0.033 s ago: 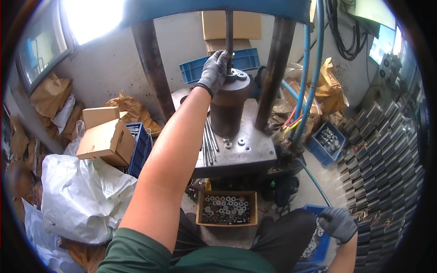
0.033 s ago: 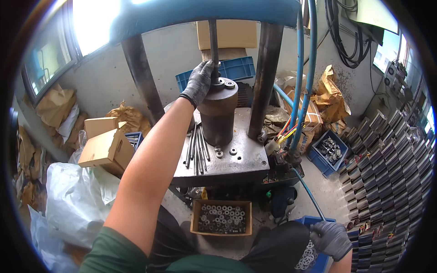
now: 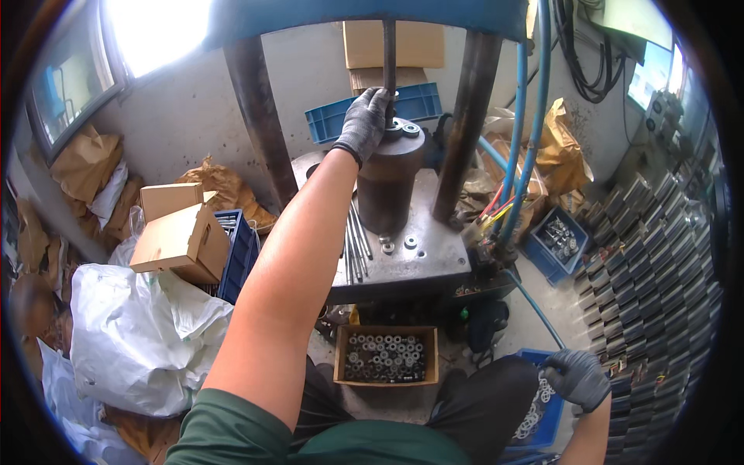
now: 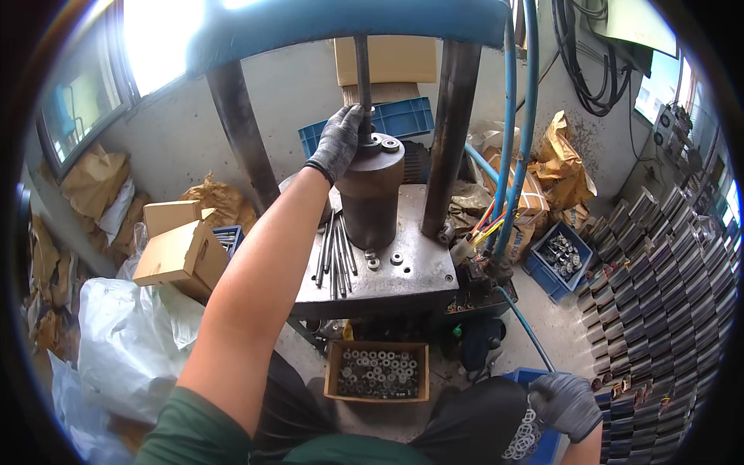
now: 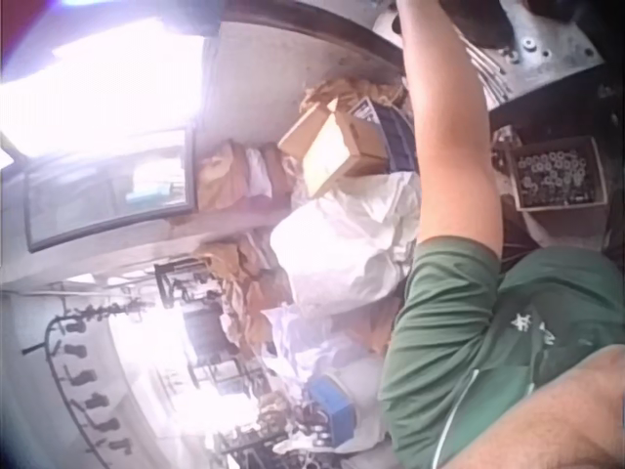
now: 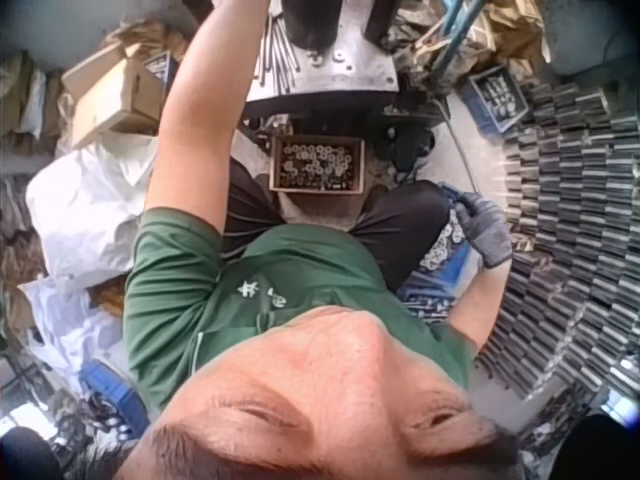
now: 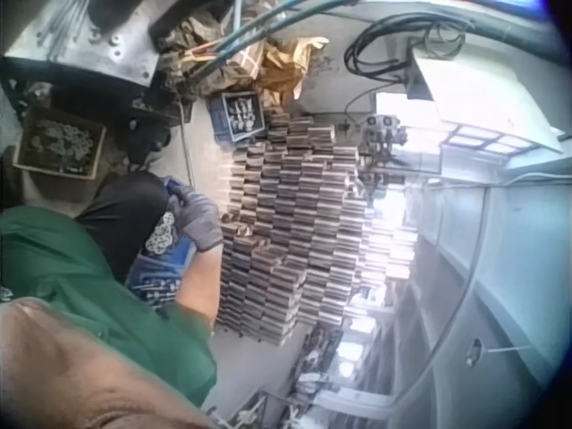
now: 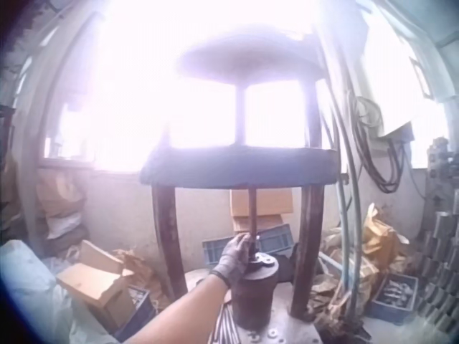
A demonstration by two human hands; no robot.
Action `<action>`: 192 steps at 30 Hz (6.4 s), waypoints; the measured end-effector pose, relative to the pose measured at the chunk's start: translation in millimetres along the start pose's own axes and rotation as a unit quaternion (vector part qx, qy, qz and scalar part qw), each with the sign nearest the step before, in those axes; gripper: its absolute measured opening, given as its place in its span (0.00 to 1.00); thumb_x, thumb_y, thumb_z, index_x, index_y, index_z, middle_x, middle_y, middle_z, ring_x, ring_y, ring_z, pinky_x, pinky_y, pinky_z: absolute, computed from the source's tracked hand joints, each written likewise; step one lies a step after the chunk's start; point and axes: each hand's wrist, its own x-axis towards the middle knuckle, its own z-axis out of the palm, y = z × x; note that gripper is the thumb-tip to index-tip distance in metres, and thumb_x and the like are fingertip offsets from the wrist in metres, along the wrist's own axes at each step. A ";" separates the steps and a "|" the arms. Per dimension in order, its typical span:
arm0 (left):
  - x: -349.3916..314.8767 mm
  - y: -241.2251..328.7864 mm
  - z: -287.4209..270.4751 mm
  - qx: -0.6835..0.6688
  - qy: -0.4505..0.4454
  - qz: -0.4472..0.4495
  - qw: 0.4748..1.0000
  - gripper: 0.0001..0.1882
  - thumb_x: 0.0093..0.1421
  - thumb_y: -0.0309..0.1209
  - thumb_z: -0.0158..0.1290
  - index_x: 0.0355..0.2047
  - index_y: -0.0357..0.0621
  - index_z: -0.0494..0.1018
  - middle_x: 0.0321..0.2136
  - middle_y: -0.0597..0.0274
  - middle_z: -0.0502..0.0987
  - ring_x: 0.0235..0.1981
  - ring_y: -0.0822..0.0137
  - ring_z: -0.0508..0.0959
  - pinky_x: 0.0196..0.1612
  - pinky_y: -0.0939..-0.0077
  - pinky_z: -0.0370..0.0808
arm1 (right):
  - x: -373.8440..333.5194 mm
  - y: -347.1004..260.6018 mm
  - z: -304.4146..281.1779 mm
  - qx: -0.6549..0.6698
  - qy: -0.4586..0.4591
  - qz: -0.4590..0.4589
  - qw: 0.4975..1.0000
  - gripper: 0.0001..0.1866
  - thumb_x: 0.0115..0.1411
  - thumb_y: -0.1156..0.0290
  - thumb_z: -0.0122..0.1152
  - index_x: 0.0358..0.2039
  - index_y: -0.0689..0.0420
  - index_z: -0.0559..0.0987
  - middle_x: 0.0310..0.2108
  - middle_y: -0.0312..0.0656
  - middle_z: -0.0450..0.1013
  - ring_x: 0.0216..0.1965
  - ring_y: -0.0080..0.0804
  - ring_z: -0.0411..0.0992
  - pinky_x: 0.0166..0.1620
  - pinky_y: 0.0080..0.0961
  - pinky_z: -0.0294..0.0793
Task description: Assembling metal rings and rods using a manual press machine.
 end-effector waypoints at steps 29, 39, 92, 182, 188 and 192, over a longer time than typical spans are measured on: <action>8.5 1.9 -2.3 0.015 0.004 -0.003 1.000 0.16 0.72 0.36 0.47 0.44 0.37 0.79 0.28 0.62 0.80 0.29 0.71 0.78 0.38 0.74 0.77 | 22.1 -3.1 -31.9 0.045 0.020 -0.006 0.999 0.13 0.57 0.69 0.66 0.42 0.58 0.87 0.36 0.53 0.82 0.38 0.52 0.82 0.44 0.40 0.82; 5.5 7.2 -0.1 0.062 0.003 -0.003 0.998 0.17 0.71 0.34 0.44 0.44 0.36 0.79 0.28 0.60 0.80 0.29 0.69 0.79 0.38 0.72 0.77 | 22.7 -1.7 -33.7 0.023 -0.063 0.006 0.998 0.13 0.57 0.68 0.67 0.42 0.57 0.86 0.34 0.54 0.82 0.38 0.52 0.82 0.44 0.40 0.82; -1.2 5.0 -2.9 -0.148 0.173 0.062 0.972 0.15 0.64 0.19 0.46 0.47 0.37 0.79 0.31 0.59 0.83 0.34 0.68 0.82 0.44 0.73 0.79 | 236.2 7.0 -154.8 -0.018 0.334 0.065 0.940 0.14 0.69 0.62 0.62 0.40 0.61 0.84 0.33 0.55 0.81 0.35 0.47 0.81 0.43 0.39 0.78; -3.4 64.8 17.5 0.061 0.098 -0.110 0.987 0.19 0.69 0.34 0.54 0.57 0.42 0.71 0.37 0.58 0.82 0.28 0.68 0.81 0.31 0.72 0.79 | 220.7 -120.8 63.4 0.360 0.295 -0.181 0.867 0.09 0.56 0.73 0.70 0.39 0.55 0.84 0.37 0.43 0.78 0.34 0.37 0.82 0.39 0.30 0.83; 7.4 37.0 27.6 0.185 0.099 -0.134 0.968 0.22 0.66 0.43 0.60 0.52 0.39 0.75 0.39 0.50 0.83 0.41 0.60 0.85 0.45 0.63 0.80 | 226.9 -118.8 66.6 0.299 0.322 -0.172 0.882 0.08 0.56 0.73 0.70 0.36 0.54 0.83 0.35 0.41 0.78 0.33 0.37 0.81 0.40 0.31 0.83; 9.6 29.2 24.9 0.355 0.071 -0.097 0.927 0.25 0.69 0.48 0.55 0.54 0.39 0.74 0.44 0.46 0.84 0.44 0.50 0.86 0.49 0.58 0.79 | 230.7 -121.5 67.6 0.285 0.321 -0.179 0.885 0.07 0.55 0.73 0.70 0.36 0.54 0.83 0.35 0.41 0.78 0.33 0.38 0.81 0.39 0.32 0.83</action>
